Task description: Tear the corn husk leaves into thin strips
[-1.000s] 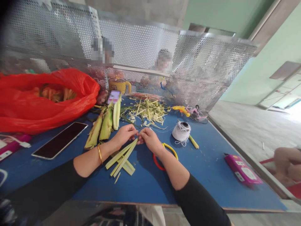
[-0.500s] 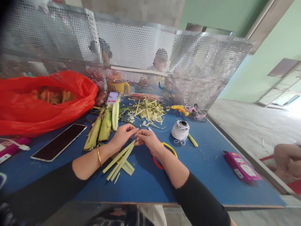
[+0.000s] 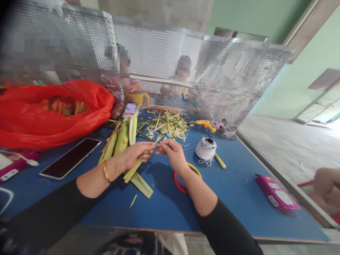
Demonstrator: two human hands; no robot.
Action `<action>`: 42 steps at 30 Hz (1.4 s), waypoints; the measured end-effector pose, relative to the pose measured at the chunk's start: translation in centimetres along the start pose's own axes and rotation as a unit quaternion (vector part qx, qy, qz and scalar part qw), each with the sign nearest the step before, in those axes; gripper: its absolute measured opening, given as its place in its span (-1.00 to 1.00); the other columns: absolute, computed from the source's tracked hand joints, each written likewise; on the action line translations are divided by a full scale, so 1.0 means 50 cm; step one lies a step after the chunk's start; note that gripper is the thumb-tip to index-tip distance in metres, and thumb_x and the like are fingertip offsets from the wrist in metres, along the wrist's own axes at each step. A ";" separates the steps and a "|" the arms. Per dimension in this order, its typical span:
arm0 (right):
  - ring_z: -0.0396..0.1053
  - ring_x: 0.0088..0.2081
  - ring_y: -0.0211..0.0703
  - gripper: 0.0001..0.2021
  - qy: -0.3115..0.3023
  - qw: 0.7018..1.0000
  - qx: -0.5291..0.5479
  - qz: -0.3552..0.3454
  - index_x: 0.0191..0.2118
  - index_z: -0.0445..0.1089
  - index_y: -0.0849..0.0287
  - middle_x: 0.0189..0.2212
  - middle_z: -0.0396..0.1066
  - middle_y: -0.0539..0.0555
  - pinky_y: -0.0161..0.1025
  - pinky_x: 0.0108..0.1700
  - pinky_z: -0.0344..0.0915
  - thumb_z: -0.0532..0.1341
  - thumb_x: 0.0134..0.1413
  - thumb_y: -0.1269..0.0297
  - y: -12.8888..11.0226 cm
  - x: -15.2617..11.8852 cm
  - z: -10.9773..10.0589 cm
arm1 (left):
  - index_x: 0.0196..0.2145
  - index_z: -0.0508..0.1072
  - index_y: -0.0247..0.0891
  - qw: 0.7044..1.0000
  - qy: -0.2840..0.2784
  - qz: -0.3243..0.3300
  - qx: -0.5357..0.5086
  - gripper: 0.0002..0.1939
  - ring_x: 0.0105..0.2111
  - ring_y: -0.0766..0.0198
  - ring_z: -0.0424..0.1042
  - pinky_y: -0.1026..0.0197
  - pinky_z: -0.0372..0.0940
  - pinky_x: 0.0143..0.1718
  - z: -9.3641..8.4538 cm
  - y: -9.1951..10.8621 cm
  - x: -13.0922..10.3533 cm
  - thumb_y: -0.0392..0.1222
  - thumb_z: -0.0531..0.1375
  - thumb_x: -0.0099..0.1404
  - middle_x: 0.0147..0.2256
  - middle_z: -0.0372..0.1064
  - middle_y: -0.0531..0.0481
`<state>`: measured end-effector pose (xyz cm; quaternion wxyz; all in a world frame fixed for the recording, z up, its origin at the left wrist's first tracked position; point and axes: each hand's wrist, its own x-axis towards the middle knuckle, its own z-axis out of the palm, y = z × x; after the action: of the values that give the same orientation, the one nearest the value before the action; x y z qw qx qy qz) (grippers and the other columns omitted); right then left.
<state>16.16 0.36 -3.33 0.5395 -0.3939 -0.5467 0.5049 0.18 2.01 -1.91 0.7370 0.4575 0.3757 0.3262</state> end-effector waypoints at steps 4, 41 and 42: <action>0.43 -0.44 -0.20 -0.77 -0.043 0.995 -0.079 -0.032 -0.39 0.38 0.14 -0.53 0.44 -0.04 -0.19 -0.27 0.37 0.28 -0.05 0.07 0.010 -0.004 0.003 | -0.50 0.31 -0.27 0.999 0.031 0.008 0.038 -0.69 -0.71 0.54 -0.07 0.36 -0.22 -0.65 0.001 0.001 -0.004 -0.05 0.34 0.02 -0.67 0.10 0.19; 0.29 -0.42 -0.26 -0.50 -0.077 0.974 0.160 0.138 -0.10 0.40 0.13 -0.40 0.31 0.00 -0.18 -0.20 0.30 0.42 -0.23 0.11 -0.068 -0.198 -0.002 | -0.66 0.28 -0.25 0.871 0.286 0.239 0.320 -0.72 -0.59 0.40 0.00 0.30 -0.05 -0.55 -0.014 0.027 -0.024 -0.06 0.20 0.05 -0.67 0.01 0.18; 0.27 -0.44 -0.27 -0.51 -0.091 0.966 0.193 0.147 -0.13 0.41 0.13 -0.41 0.30 -0.01 -0.16 -0.16 0.30 0.40 -0.21 0.02 -0.069 -0.198 0.009 | -0.66 0.28 -0.25 0.868 0.291 0.241 0.324 -0.72 -0.59 0.40 0.01 0.30 -0.05 -0.55 -0.014 0.026 -0.023 -0.05 0.20 0.06 -0.67 0.01 0.18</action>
<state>17.15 -9.98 -1.80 0.4730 -0.3103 -0.4217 0.7086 -1.19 1.82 -0.65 0.3035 0.6309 0.5359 0.4719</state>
